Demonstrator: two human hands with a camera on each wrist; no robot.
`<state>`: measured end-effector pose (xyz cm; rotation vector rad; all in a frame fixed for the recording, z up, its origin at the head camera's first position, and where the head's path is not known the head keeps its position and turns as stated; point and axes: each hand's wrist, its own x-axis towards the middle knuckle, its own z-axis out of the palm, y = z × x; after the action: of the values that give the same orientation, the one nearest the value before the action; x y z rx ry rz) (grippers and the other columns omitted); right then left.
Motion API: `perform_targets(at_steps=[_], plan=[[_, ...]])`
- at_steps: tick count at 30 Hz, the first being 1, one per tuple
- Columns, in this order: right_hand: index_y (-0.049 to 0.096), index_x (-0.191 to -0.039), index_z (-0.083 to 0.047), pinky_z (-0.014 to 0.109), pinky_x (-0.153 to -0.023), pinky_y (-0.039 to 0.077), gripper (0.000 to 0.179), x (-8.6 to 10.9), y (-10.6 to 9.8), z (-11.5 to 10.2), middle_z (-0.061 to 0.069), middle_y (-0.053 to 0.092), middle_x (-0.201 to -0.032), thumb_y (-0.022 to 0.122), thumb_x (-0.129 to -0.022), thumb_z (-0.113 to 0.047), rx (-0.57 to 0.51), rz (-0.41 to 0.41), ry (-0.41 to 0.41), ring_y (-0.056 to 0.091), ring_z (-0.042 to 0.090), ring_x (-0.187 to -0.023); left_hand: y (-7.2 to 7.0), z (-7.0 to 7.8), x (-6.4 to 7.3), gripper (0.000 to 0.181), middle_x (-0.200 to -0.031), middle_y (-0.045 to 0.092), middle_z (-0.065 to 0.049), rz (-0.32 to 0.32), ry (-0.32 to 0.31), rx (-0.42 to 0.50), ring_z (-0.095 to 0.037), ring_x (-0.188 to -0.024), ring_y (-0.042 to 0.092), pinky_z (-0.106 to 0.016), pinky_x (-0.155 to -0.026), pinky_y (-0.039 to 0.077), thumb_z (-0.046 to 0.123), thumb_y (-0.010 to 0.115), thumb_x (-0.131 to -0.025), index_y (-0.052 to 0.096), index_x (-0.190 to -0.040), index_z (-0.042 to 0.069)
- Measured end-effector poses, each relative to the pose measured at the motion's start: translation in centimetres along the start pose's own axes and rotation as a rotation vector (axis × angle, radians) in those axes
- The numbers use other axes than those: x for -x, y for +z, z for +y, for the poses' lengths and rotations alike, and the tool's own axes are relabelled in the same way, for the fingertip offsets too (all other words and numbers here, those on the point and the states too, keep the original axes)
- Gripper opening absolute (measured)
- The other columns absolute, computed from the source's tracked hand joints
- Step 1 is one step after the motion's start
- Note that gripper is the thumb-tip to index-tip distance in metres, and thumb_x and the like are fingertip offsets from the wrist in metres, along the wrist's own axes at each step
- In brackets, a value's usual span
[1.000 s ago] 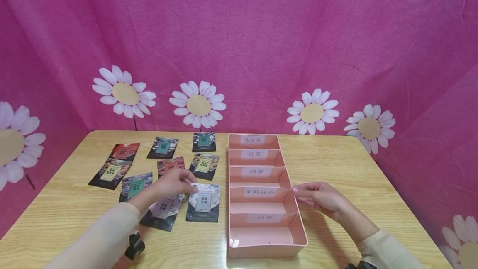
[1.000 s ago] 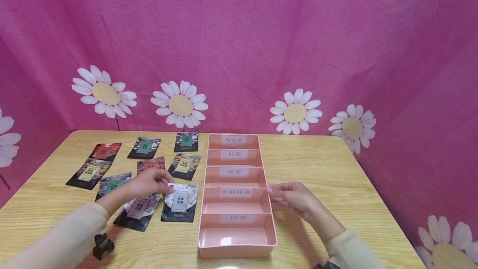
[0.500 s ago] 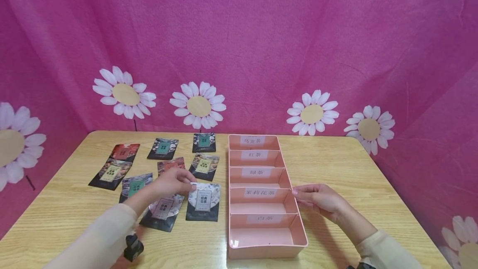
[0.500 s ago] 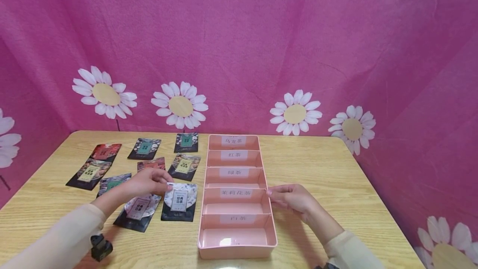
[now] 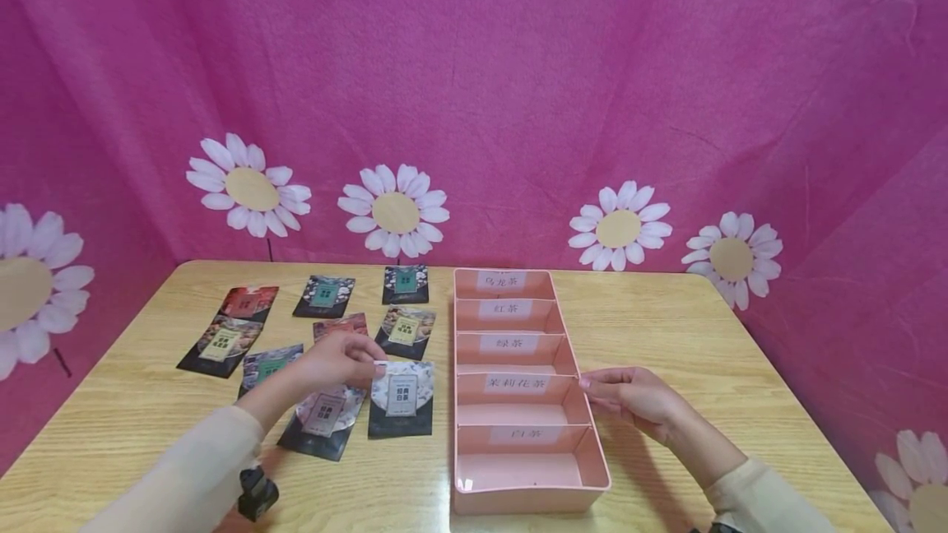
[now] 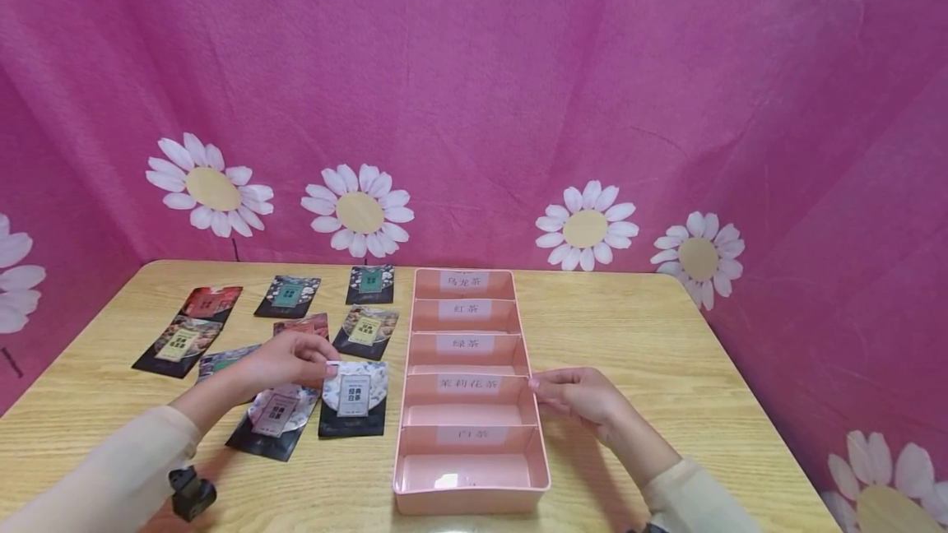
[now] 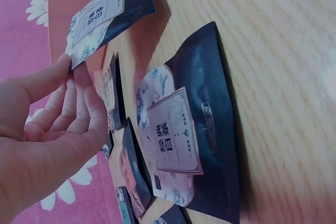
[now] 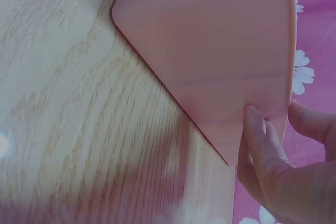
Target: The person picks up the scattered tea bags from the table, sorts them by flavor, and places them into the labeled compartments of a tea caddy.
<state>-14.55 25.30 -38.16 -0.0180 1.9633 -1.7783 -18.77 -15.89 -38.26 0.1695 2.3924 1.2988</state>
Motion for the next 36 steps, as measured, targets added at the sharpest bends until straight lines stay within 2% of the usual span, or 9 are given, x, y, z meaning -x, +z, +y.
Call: perform_targets(at_steps=[6,11,14,17,20,28,32,36], plan=[[0.056,-0.119,0.018,0.019,-0.085,0.054,0.043,0.1,0.0,0.1,-0.009,0.071,-0.095,0.063,-0.091,-0.015,0.028,0.008,-0.008,0.065,0.001,-0.091,-0.3,0.5,0.3,0.023,-0.084,0.068,-0.006,-0.012,0.019,0.031,-0.014,-0.080,0.066,-0.036,-0.075,0.057,0.014,0.070,-0.085,0.066,-0.103,0.000],[0.050,-0.122,0.021,0.019,-0.085,0.055,0.050,0.1,0.0,0.2,-0.007,0.070,-0.097,0.063,-0.092,-0.017,0.046,0.018,0.007,0.066,0.002,-0.091,-0.6,1.0,0.5,0.023,-0.083,0.067,-0.003,-0.002,0.040,-0.011,-0.015,-0.084,0.060,-0.031,-0.074,0.051,0.016,0.071,-0.085,0.067,-0.103,0.002],[0.049,-0.123,0.022,0.020,-0.084,0.055,0.053,0.2,0.0,0.2,-0.007,0.071,-0.097,0.063,-0.092,-0.018,0.048,0.012,0.013,0.066,0.002,-0.092,-0.7,1.4,0.6,0.023,-0.086,0.067,-0.004,0.007,0.026,-0.031,-0.016,-0.087,0.060,-0.032,-0.077,0.049,0.017,0.072,-0.084,0.068,-0.103,0.004],[0.050,-0.123,0.021,0.021,-0.084,0.055,0.051,0.2,0.0,0.2,-0.006,0.071,-0.097,0.063,-0.092,-0.018,0.043,0.006,0.014,0.066,0.003,-0.092,-0.9,1.8,0.7,0.022,-0.091,0.069,-0.005,0.010,0.015,-0.049,-0.017,-0.090,0.061,-0.035,-0.081,0.049,0.019,0.072,-0.085,0.068,-0.103,0.006],[0.051,-0.122,0.020,0.023,-0.086,0.055,0.049,0.1,0.0,0.2,-0.006,0.071,-0.097,0.063,-0.092,-0.017,0.032,0.001,0.012,0.067,0.004,-0.092,-1.3,2.4,0.9,0.022,-0.094,0.070,-0.005,0.001,0.030,-0.066,-0.016,-0.091,0.062,-0.036,-0.082,0.049,0.020,0.071,-0.086,0.068,-0.103,0.007],[0.051,-0.122,0.020,0.023,-0.086,0.055,0.050,0.1,0.0,0.1,-0.007,0.071,-0.096,0.063,-0.092,-0.017,0.036,0.002,0.016,0.067,0.003,-0.092,-2.5,4.4,1.8,0.021,-0.087,0.071,-0.002,-0.013,0.087,-0.058,-0.018,-0.088,0.063,-0.032,-0.077,0.050,0.019,0.068,-0.088,0.066,-0.103,0.005],[0.050,-0.122,0.021,0.022,-0.085,0.055,0.051,0.2,0.0,0.1,-0.006,0.070,-0.098,0.063,-0.091,-0.018,0.050,0.011,0.019,0.066,0.004,-0.092,-2.7,5.3,2.1,0.022,-0.089,0.072,-0.001,-0.007,0.090,-0.075,-0.017,-0.090,0.063,-0.030,-0.077,0.050,0.022,0.068,-0.088,0.067,-0.104,0.007],[0.055,-0.120,0.017,0.022,-0.085,0.056,0.046,0.1,0.0,0.1,-0.007,0.070,-0.096,0.063,-0.091,-0.017,0.041,0.008,0.020,0.066,0.003,-0.091,-2.8,5.7,2.3,0.023,-0.091,0.071,-0.002,-0.017,0.088,-0.072,-0.016,-0.092,0.062,-0.032,-0.079,0.050,0.024,0.069,-0.088,0.067,-0.104,0.008]])
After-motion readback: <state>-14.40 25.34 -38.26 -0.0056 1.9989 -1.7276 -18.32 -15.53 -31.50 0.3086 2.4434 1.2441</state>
